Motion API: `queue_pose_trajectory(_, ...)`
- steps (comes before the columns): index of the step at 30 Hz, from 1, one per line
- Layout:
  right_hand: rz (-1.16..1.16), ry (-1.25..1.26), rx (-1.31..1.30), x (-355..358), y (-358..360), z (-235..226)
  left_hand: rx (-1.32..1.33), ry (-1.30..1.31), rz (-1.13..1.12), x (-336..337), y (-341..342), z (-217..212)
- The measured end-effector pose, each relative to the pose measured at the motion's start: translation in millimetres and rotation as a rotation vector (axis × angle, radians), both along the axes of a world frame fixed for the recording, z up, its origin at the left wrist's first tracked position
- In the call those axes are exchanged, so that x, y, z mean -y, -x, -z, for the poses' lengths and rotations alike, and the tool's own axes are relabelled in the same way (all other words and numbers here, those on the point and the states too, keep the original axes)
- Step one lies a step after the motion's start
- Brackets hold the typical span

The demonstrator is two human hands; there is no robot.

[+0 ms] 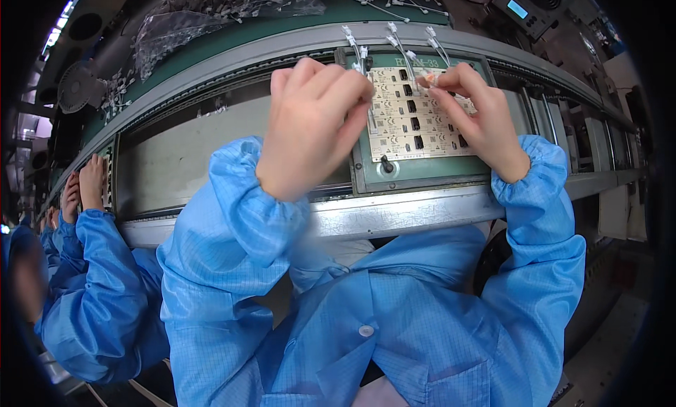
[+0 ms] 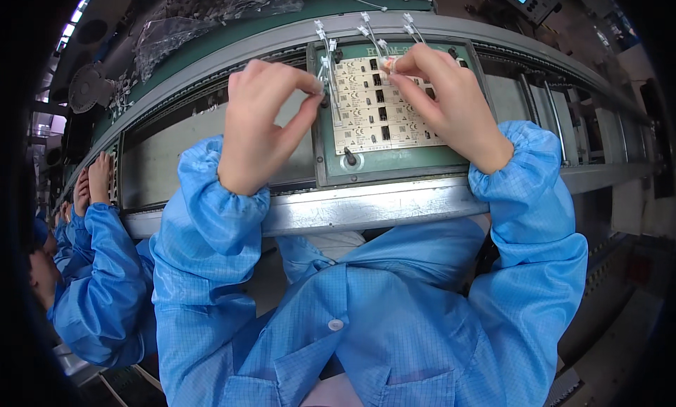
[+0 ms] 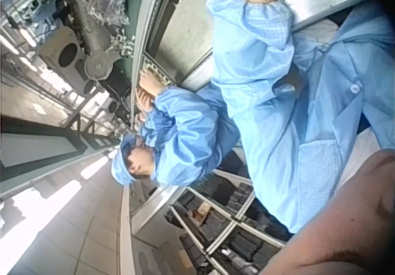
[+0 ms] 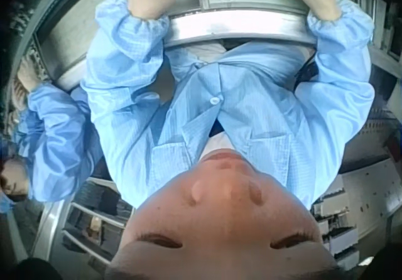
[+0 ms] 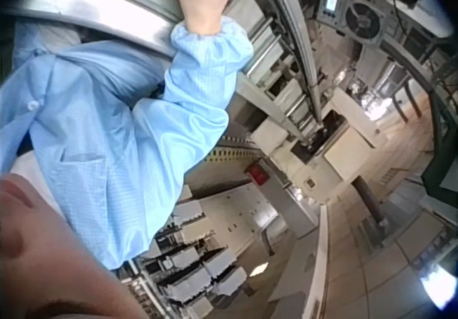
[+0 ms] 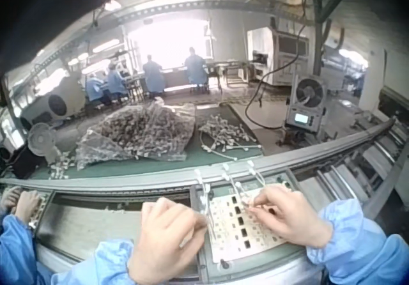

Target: Manually insert and assemble components onto a circuit board on a production line.

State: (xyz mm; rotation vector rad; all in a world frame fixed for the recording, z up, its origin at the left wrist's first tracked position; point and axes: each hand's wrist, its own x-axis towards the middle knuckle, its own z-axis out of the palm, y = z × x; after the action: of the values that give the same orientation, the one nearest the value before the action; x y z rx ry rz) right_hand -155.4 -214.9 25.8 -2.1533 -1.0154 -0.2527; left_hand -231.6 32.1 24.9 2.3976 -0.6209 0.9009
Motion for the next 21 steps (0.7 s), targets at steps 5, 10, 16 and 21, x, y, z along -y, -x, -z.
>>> queue_pose_trajectory(5, 0.076, -0.166, -0.012, -2.7, -6.4, -4.6, 0.265, 0.008, -0.04, -4.7, -2.2, -15.6)
queue_pose_trajectory(10, 0.022, 0.095, -0.025, -2.5, -13.7, 11.7, -0.008, -0.053, -0.009, 5.6, 6.2, 0.0)
queue_pose_trajectory(16, 0.049, 0.243, 0.105, 3.2, -6.5, 13.2, -0.153, -0.172, 0.026, 14.9, 14.8, 10.7)
queue_pose_trajectory(21, -0.032, 0.259, 0.249, 4.4, -0.7, 17.9, -0.203, -0.193, 0.034, 21.2, 26.3, 13.9)
